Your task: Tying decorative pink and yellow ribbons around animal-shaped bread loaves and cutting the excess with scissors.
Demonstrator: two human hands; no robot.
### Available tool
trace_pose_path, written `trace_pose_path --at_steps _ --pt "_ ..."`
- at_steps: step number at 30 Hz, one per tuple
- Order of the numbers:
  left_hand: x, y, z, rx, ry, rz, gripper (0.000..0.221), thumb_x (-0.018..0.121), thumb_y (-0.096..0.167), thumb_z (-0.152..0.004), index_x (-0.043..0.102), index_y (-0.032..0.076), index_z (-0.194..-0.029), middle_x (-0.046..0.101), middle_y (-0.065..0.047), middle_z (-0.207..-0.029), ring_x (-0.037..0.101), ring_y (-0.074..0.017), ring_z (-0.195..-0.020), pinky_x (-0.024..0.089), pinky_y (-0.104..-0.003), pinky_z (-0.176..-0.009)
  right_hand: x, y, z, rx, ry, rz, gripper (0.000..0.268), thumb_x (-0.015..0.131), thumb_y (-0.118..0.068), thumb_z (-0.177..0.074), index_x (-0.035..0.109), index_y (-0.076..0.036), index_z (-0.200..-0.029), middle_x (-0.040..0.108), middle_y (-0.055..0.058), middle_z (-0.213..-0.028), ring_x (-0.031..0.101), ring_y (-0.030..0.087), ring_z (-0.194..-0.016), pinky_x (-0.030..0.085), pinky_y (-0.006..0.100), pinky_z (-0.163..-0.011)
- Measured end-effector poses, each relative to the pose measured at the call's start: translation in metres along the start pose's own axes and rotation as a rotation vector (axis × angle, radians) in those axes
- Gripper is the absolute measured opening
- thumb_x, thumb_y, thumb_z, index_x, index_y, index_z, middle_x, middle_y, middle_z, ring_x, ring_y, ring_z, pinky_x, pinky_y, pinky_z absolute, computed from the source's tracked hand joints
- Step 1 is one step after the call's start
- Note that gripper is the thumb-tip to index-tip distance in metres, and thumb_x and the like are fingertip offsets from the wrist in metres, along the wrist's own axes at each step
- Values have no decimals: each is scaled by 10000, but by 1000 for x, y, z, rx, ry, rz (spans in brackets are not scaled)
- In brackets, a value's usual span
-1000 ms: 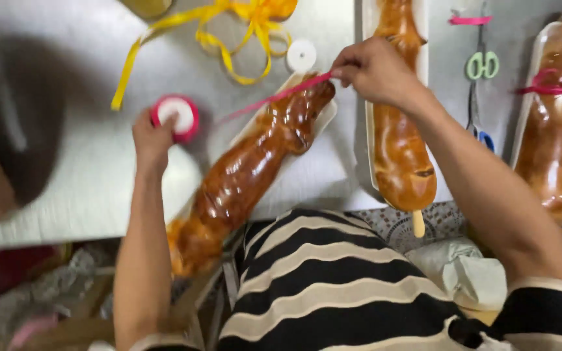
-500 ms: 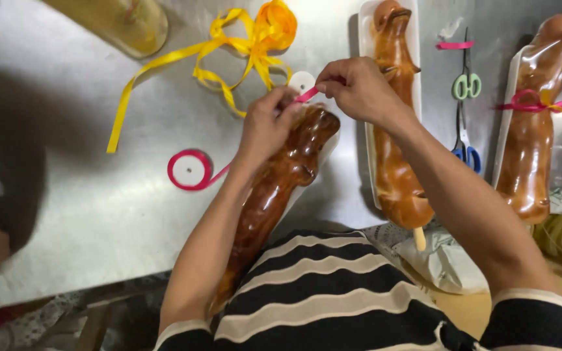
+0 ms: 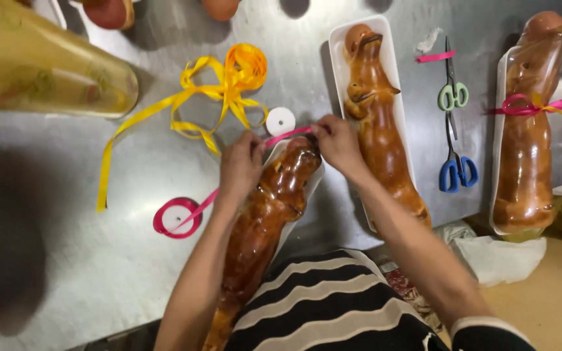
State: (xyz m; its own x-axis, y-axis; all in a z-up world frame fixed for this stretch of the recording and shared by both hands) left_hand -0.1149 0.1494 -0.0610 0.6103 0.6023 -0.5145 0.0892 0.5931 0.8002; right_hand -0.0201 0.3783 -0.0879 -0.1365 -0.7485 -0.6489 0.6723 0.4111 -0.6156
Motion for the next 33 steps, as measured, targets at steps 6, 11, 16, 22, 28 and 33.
trace_pose_path --at_steps 6,11,16,22,28,33 --pt "9 9 -3 -252 -94 -64 151 560 288 -1017 639 168 -1063 763 -154 -981 696 -448 -1046 527 -582 -932 22 35 10 240 32 -304 149 655 -234 -977 765 -136 -999 751 91 -806 699 182 -764 558 322 -678" --pt "15 5 -9 -296 -137 -150 162 545 318 -1018 620 183 -1069 756 -159 -989 698 -448 -1051 529 -580 -926 20 28 17 238 91 -369 99 692 -179 -948 756 -106 -929 740 101 -745 691 165 -684 539 288 -591" --pt "17 -3 -14 -252 -135 -164 138 568 224 -993 649 119 -1032 749 -223 -961 690 -495 -1039 528 -587 -919 19 39 31 238 193 -319 47 769 -164 -867 779 -122 -848 727 69 -681 681 155 -633 521 283 -556" --pt "12 -19 -22 -196 -82 -258 91 731 287 -897 736 199 -917 774 -75 -903 733 -374 -982 582 -506 -847 15 44 59 213 304 -229 21 794 -155 -845 792 -137 -834 726 67 -674 703 199 -655 528 318 -584" --pt "14 -20 -31 -128 -118 -311 105 801 284 -837 785 181 -850 765 -89 -813 736 -408 -923 591 -523 -804 19 54 95 327 392 -350 44 739 -73 -859 777 -65 -837 717 147 -674 704 224 -544 590 322 -448" --pt "26 -21 -45 -101 -156 -420 121 852 297 -763 783 202 -792 753 -92 -812 749 -381 -929 597 -487 -806 13 40 125 227 390 -98 89 762 -112 -834 788 -59 -901 725 180 -739 732 405 -772 555 490 -655"
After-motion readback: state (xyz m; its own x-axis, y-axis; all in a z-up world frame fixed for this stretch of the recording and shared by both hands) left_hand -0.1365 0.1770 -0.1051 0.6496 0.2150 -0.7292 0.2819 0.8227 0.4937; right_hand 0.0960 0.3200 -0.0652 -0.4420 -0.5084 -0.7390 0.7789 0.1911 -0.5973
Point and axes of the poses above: each hand's wrist, its own z-axis away from the middle knuckle, its own x-axis out of the palm, y = z × x, the point moved 6 cm from there along -z, towards the middle knuckle
